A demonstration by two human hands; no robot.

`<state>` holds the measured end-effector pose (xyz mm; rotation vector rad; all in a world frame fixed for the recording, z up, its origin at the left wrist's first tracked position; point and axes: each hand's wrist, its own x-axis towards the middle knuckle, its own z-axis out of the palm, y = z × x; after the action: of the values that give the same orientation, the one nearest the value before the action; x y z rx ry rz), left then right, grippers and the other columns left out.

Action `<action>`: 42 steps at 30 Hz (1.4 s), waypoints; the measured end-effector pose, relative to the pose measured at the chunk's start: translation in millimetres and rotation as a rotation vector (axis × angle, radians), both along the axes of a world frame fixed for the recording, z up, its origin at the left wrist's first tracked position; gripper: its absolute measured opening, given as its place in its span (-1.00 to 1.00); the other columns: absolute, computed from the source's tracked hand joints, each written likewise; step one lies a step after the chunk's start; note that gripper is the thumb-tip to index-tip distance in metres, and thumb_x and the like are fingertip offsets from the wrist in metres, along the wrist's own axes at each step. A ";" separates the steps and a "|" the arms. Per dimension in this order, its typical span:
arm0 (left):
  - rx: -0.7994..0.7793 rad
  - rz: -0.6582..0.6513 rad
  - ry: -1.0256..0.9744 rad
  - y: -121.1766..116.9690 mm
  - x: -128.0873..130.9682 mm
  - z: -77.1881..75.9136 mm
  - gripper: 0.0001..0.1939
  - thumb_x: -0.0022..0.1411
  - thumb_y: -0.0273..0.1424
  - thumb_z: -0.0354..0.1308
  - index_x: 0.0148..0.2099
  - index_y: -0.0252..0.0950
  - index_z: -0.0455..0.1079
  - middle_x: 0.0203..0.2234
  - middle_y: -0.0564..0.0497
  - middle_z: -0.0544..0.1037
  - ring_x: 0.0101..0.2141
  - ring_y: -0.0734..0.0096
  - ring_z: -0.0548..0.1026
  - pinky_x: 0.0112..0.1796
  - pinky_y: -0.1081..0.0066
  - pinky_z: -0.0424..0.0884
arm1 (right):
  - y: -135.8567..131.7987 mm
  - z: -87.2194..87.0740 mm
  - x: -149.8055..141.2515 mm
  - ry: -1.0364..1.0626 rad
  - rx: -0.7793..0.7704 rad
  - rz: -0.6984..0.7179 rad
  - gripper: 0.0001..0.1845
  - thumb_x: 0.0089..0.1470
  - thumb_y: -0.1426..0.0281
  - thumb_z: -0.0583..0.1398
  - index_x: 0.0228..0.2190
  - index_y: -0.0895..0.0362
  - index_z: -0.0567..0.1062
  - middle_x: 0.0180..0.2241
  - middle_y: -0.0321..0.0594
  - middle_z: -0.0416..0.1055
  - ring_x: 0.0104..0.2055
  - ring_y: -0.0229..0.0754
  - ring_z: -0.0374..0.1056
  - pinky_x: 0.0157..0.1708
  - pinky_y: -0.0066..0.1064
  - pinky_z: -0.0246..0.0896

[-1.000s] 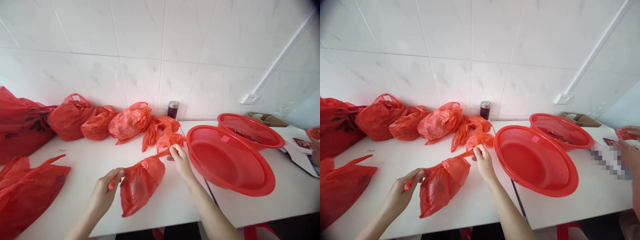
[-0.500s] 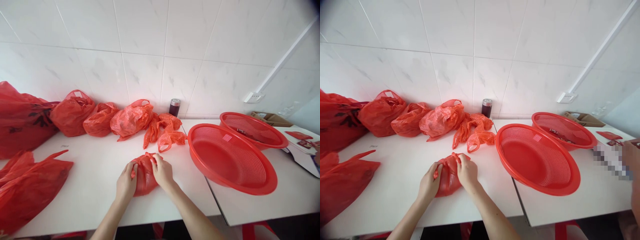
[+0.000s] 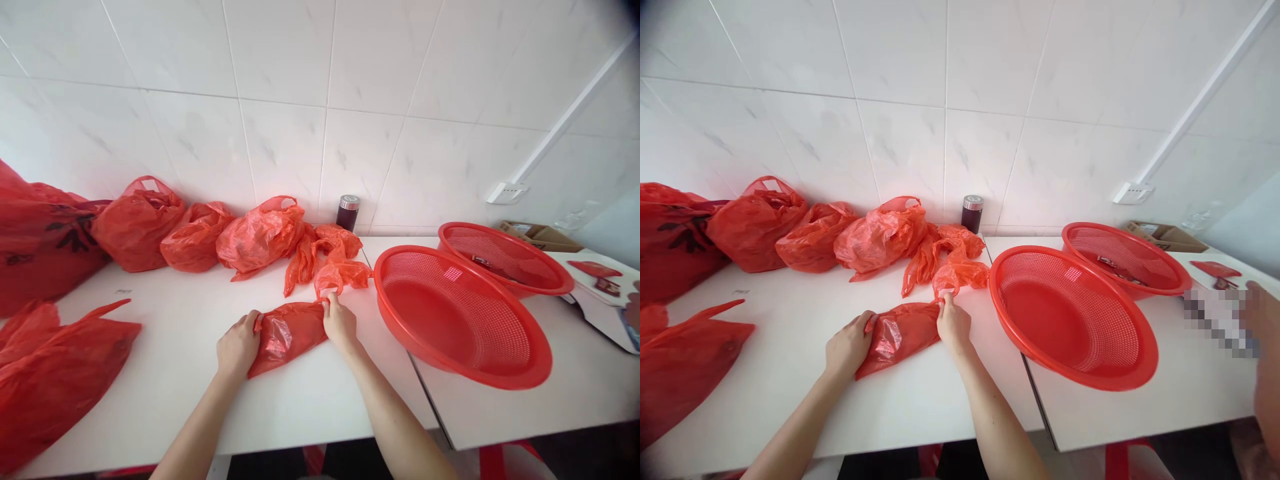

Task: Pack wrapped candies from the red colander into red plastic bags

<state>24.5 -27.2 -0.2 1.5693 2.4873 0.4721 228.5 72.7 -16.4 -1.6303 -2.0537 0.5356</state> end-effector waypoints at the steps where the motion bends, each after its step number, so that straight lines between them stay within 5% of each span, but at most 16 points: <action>1: 0.001 0.004 -0.005 -1.2 -0.3 0.5 -0.63 0.37 -0.23 -0.28 -0.10 -0.13 0.36 -0.17 -0.06 0.58 -0.28 0.18 0.51 -0.46 0.38 0.14 | 1.5 -0.4 1.8 0.036 -0.004 -0.018 -0.78 0.26 0.38 -0.05 -0.14 0.10 0.34 -0.46 -0.18 0.47 -0.39 -0.09 0.40 -0.44 -0.41 0.01; 6: -0.014 0.015 -0.077 -15.8 -4.7 3.2 -0.61 0.36 -0.16 -0.29 -0.16 -0.12 0.35 -0.37 -0.05 0.54 -0.38 0.21 0.48 -0.45 0.39 0.20 | 11.2 -5.6 13.2 0.297 -0.042 -0.102 -0.80 0.24 0.37 -0.10 -0.19 0.08 0.27 -0.38 -0.19 0.48 -0.38 -0.12 0.41 -0.45 -0.40 0.13; 14: -0.044 -0.048 -0.365 -70.7 -8.2 13.6 -0.55 0.35 -0.05 -0.28 -0.46 -0.17 0.17 -0.55 0.12 0.37 -0.50 0.37 0.33 -0.43 0.44 0.23 | 17.6 -19.3 17.1 0.630 -0.115 -0.090 -0.84 0.16 0.35 -0.06 -0.26 0.08 0.27 -0.56 -0.33 0.41 -0.48 -0.17 0.40 -0.49 -0.43 0.21; 20: 0.095 -0.067 -0.572 -72.0 -12.5 23.5 -0.55 0.28 -0.01 -0.12 -0.48 -0.22 0.23 -0.55 0.10 0.37 -0.44 0.35 0.38 -0.35 0.41 0.33 | 10.5 -18.2 19.8 0.764 -0.098 -0.045 -0.86 0.16 0.26 0.00 -0.30 0.05 0.25 -0.55 -0.33 0.40 -0.48 -0.16 0.40 -0.40 -0.37 0.28; 24: 0.407 0.126 -0.360 -61.7 -11.6 35.4 -0.64 0.30 -0.10 -0.13 -0.14 -0.29 0.26 -0.19 -0.17 0.47 -0.22 0.17 0.48 -0.18 0.20 0.41 | 6.7 -14.8 22.5 0.826 -0.087 -0.015 -0.78 0.15 0.19 0.04 -0.26 0.07 0.27 -0.54 -0.31 0.39 -0.46 -0.13 0.39 -0.33 -0.32 0.29; 27: 0.507 0.093 -0.176 -50.8 10.9 47.0 -0.65 0.35 -0.21 -0.16 0.06 -0.28 0.16 0.06 -0.24 0.32 0.07 0.17 0.31 0.09 0.15 0.21 | 5.6 -12.5 22.8 0.860 -0.107 0.003 -0.72 0.11 0.13 0.08 -0.26 0.08 0.30 -0.53 -0.30 0.39 -0.47 -0.12 0.37 -0.35 -0.31 0.28; 31: 0.306 -0.199 -0.086 -27.6 49.6 47.4 -0.77 0.22 -0.31 0.11 -0.06 -0.15 0.37 -0.11 -0.04 0.52 -0.08 0.20 0.45 -0.07 0.25 0.34 | 4.1 -10.2 22.9 0.897 -0.132 -0.010 -0.63 0.07 0.07 0.10 -0.24 0.09 0.35 -0.52 -0.29 0.42 -0.47 -0.13 0.36 -0.40 -0.32 0.28; 35: 0.123 -0.258 -0.055 -13.5 55.9 40.0 -0.87 0.15 -0.42 0.13 -0.24 -0.23 0.47 -0.35 -0.05 0.58 -0.29 0.13 0.52 -0.29 0.23 0.39 | 3.7 -10.2 24.8 0.931 -0.146 -0.046 -0.59 0.02 0.08 0.13 -0.22 0.12 0.37 -0.55 -0.30 0.43 -0.50 -0.13 0.37 -0.43 -0.33 0.29; 42: 0.060 -0.249 -0.063 -13.8 47.6 46.2 -0.59 0.26 -0.17 0.04 0.09 -0.18 0.37 -0.03 -0.11 0.50 -0.04 0.08 0.43 -0.12 0.17 0.36 | 6.6 -7.8 25.6 0.978 -0.185 -0.081 -0.62 0.03 0.12 0.16 -0.23 0.13 0.40 -0.55 -0.32 0.43 -0.54 -0.20 0.34 -0.48 -0.39 0.27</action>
<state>72.1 -41.1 46.0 1.8245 2.2108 0.5520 254.1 79.4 -24.3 -1.1537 -1.2222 1.2206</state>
